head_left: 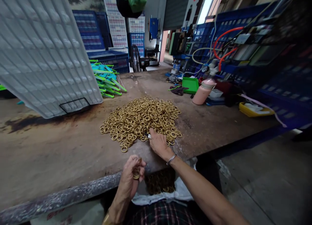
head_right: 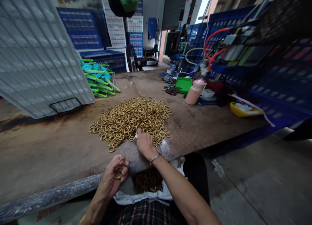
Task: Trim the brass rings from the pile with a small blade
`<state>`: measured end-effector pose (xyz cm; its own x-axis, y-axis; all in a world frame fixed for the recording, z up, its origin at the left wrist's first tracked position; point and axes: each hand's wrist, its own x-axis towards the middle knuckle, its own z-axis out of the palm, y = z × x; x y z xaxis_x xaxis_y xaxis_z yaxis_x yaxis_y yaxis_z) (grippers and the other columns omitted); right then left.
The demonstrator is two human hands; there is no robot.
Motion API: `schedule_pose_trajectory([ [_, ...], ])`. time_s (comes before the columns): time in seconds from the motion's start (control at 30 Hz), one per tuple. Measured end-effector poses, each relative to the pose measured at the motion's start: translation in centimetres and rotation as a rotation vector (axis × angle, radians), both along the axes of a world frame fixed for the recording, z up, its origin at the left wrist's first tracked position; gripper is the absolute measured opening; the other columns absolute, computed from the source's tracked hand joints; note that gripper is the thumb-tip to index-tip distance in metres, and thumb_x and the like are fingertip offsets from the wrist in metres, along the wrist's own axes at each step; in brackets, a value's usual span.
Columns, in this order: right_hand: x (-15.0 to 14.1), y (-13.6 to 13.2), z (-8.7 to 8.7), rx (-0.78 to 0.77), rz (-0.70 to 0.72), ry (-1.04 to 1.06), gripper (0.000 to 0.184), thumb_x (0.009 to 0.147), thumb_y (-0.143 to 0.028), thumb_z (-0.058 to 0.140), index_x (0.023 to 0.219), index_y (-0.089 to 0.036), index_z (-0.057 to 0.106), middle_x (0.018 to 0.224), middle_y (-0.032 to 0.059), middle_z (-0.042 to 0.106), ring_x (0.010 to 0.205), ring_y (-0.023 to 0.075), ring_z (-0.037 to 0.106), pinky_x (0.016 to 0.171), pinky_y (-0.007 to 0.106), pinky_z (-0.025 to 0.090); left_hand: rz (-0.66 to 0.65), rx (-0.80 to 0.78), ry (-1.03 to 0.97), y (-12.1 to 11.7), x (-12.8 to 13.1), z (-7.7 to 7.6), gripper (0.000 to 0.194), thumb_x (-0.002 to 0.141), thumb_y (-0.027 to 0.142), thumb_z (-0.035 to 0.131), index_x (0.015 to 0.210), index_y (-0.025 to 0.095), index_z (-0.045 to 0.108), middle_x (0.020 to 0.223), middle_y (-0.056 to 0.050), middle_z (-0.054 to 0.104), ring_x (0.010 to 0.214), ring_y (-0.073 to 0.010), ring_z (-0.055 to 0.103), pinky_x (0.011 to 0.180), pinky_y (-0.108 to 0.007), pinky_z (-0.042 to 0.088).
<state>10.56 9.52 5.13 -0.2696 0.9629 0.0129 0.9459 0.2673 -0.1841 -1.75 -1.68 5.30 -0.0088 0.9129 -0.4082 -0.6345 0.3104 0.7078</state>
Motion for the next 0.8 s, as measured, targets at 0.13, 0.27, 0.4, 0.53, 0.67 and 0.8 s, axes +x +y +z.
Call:
schedule_pose_trajectory([
  [0.13,-0.1,0.6,-0.2,0.003,-0.009,-0.033,0.02,0.086,-0.015,0.04,0.106,-0.016,0.044,0.086,0.012,0.065,0.077,0.0222,0.062,0.061,0.027,0.035,-0.001,-0.065,-0.178,0.1,-0.4,-0.4,0.029,0.065,0.029,0.07,0.088,0.018,0.056,0.064,0.003,0.058,0.047,-0.0057,0.048,0.038,-0.015,0.03],
  [0.27,0.1,0.8,-0.5,0.013,-0.024,-0.013,0.022,0.084,-0.013,0.041,0.106,-0.014,0.045,0.082,0.01,0.065,0.073,0.0218,0.062,0.059,0.027,0.033,0.044,-0.14,-0.25,0.7,-0.7,-0.9,0.025,0.061,0.025,0.074,0.07,0.014,0.053,0.068,-0.001,0.061,0.055,-0.008,0.055,0.041,-0.015,0.035],
  [0.4,0.7,0.5,-0.8,0.041,0.041,0.121,0.024,0.081,-0.01,0.04,0.103,-0.016,0.048,0.079,0.0065,0.065,0.071,0.0195,0.06,0.06,0.026,0.032,0.058,-0.122,-0.14,1.2,-0.5,-0.8,0.033,0.059,0.032,0.076,0.071,0.015,0.051,0.069,0.0,0.06,0.058,-0.0103,0.059,0.04,-0.016,0.037],
  [0.53,1.0,-1.0,-1.2,0.03,0.231,0.413,0.025,0.078,-0.01,0.043,0.101,-0.018,0.049,0.082,0.0033,0.062,0.075,0.0162,0.057,0.067,0.023,0.035,0.056,-0.015,0.054,1.9,0.1,-0.4,0.039,0.061,0.042,0.073,0.083,0.017,0.052,0.063,0.004,0.056,0.051,-0.0084,0.054,0.035,-0.015,0.035],
  [0.67,0.7,-3.0,-0.9,-0.043,0.302,0.633,0.013,0.084,-0.018,0.043,0.094,-0.019,0.05,0.081,0.0021,0.058,0.072,0.0144,0.054,0.067,0.024,0.037,0.055,0.048,0.171,2.2,0.4,-0.2,0.044,0.061,0.048,0.071,0.088,0.017,0.052,0.058,0.006,0.053,0.044,-0.0064,0.048,0.034,-0.014,0.032],
  [0.8,0.2,-4.0,-0.2,-0.161,0.253,0.8,0.01,0.086,-0.025,0.042,0.085,-0.019,0.05,0.07,-0.0032,0.051,0.065,0.0121,0.048,0.062,0.022,0.036,0.046,0.049,0.257,2.0,0.3,-0.5,0.041,0.062,0.049,0.069,0.078,0.016,0.052,0.053,0.007,0.05,0.038,-0.0032,0.04,0.034,-0.013,0.028],
])
